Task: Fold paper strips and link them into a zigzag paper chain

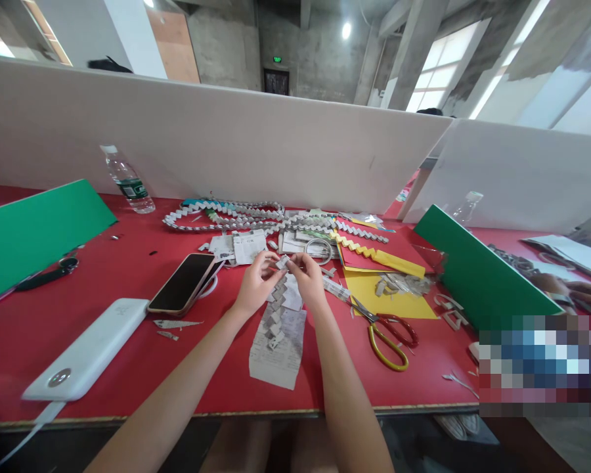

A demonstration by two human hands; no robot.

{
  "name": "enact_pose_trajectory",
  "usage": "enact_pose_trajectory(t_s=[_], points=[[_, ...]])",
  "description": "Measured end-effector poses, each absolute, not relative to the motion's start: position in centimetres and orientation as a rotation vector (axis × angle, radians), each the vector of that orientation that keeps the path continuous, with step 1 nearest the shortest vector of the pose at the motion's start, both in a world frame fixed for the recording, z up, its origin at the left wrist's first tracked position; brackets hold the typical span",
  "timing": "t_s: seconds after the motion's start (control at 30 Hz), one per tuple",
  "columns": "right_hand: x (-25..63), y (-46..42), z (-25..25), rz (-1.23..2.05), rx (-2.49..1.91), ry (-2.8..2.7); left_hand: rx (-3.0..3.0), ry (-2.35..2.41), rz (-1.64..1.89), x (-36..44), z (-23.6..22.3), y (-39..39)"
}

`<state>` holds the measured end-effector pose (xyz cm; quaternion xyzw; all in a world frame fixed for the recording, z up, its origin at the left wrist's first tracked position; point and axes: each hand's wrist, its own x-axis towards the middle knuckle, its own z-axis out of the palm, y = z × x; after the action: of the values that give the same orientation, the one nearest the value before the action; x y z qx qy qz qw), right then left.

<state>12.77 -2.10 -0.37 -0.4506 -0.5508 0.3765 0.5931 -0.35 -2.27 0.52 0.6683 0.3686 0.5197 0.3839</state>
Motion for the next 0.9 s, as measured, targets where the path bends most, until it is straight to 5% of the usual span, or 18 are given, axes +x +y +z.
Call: enact_pose_trajectory(t_s=[0.57,0.9], points=[[13.12,-2.1,-0.35,1.116,-0.898,-1.217,1.511,0.831,1.297,-0.22,0.75,-2.49],[12.64,-2.57,0.41,0.963,-0.926,-1.183,1.417,0.845,1.38,-0.21,1.05,-2.7]])
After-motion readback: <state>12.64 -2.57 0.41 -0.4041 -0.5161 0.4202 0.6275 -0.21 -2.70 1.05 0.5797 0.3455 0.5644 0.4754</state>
